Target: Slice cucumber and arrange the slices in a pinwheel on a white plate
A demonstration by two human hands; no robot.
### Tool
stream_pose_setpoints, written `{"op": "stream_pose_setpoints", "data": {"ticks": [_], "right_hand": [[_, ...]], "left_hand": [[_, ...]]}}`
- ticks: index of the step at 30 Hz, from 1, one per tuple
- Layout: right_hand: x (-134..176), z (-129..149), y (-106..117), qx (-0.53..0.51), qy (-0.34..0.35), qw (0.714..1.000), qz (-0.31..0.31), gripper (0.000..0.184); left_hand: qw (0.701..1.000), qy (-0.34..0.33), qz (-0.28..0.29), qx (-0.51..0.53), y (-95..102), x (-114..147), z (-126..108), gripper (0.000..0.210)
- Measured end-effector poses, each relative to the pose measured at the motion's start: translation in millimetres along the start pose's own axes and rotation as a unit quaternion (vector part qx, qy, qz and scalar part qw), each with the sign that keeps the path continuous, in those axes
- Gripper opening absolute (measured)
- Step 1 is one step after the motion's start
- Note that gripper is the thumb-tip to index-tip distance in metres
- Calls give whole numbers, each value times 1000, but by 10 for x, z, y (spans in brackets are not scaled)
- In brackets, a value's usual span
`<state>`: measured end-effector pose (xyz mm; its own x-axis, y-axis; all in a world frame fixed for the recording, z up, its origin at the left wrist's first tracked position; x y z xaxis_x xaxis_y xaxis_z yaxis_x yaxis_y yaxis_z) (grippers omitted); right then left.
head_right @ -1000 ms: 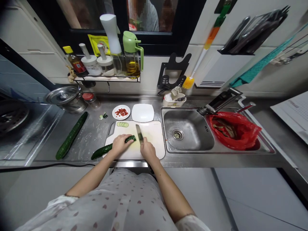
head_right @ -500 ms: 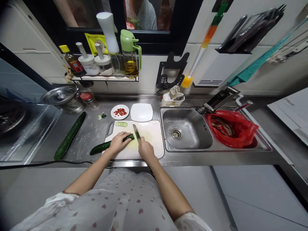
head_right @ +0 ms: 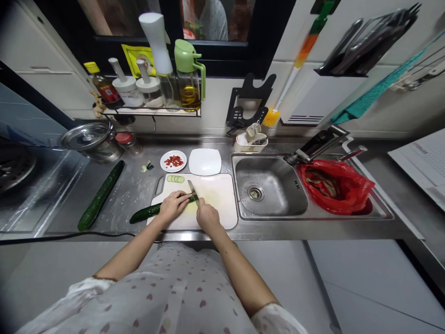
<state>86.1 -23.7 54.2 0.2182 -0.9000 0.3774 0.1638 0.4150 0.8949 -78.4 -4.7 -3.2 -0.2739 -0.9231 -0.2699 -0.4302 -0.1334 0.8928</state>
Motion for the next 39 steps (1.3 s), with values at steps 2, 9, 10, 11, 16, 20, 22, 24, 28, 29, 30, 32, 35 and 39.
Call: {"op": "stream_pose_setpoints", "data": {"ticks": [2,9,10,11,16,20,22,24,28,29,30,32,35,39], "right_hand": [[-6,15,-8,1,1,1000,4,28],[-32,39,-67,-1,-1,1000,4,30],[-35,43,-73,-2,0,1000,0,30],[-38,46,-78,-4,2,1000,-5,31],[-45,56,-94,-10,2,1000,3,31],[-42,58,-96,-18,1,1000,18,35],[-33,55,-99,-18,3,1000,19,35],[-15,47,-107,-16,6,1000,18,35],[65,11,-134,-9,10,999,29,33],[92,2,-138,-7,10,999,34,32],[117,-7,-141,-3,8,999,40,31],[159,-17,-137,4,8,999,49,30],[176,-17,-118,10,7,998,53,30],[115,-3,-96,4,6,999,43,32]], "left_hand": [[1000,-2,-1,-4,-5,3,-1,32],[1000,-3,-7,-9,-5,3,0,32],[1000,-4,-8,-9,-5,5,-1,32],[1000,-4,-10,-9,-4,7,-3,32],[1000,-9,-16,-8,1,12,-16,31],[1000,-13,-21,-6,2,10,-23,31],[1000,-12,-22,-6,0,9,-22,30],[1000,-12,-23,-5,-4,9,-19,30],[1000,-11,-22,-5,-17,14,-9,30],[1000,-10,-21,-6,-20,16,-6,30],[1000,-9,-20,-6,-22,17,-4,30],[1000,-6,-19,-5,-23,18,-3,30],[1000,-3,-16,0,-15,13,-5,31],[1000,-1,-7,7,-8,2,-9,31]]}}
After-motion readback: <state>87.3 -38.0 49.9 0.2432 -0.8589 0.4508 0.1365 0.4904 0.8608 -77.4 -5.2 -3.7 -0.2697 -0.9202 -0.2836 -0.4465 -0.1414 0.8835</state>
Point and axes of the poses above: each hand's wrist, its own x-axis away from the middle knuckle, its own y-axis out of the back of the hand, z = x × y, the point moved 4 cm from there along -x, towards the middle knuckle, and after that the axes turned 4 degrees about -z, right-handed, at the moved point
